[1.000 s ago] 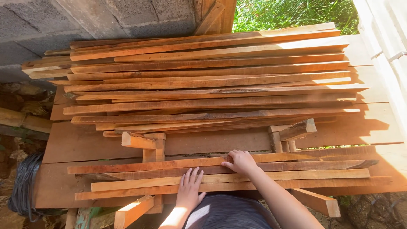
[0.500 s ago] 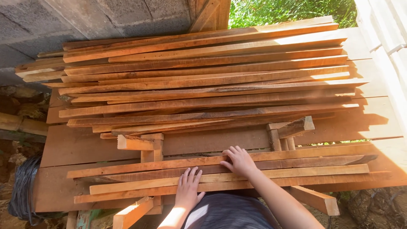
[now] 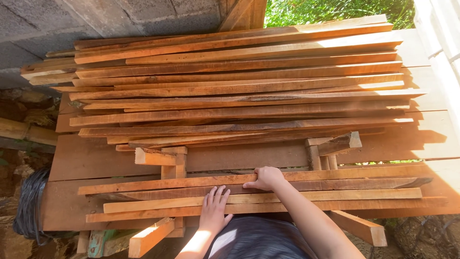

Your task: Organizing and stacking thin wooden strips on a workbench.

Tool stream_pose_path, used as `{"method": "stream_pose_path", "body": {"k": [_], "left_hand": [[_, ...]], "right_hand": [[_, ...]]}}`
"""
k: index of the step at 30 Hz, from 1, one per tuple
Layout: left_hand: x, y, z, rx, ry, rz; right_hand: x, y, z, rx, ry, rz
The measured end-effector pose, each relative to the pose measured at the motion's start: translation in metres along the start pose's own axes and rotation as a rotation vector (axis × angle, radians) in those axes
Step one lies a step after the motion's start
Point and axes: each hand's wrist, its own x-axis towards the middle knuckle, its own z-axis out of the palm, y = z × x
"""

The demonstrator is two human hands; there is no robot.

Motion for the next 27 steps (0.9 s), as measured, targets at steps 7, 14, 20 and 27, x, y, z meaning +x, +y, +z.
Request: {"method": "stream_pose_path", "body": {"k": [7, 14, 20, 27], "left_hand": [[0.0, 0.0, 0.005, 0.0, 0.074, 0.004], [0.029, -0.023, 0.021, 0.443, 0.444, 0.079], [0.055, -0.009, -0.032, 0.275, -0.373, 0.03], [0.047, -0.016, -0.001, 0.288, -0.237, 0.032]], "right_hand": [[0.001, -0.002, -0.001, -0.057, -0.034, -0.015], [0.002, 0.0, 0.001, -0.055, -0.053, -0.028], [-0.002, -0.005, -0.006, -0.048, -0.079, -0.001], [-0.003, -0.002, -0.006, -0.035, -0.045, 0.0]]}}
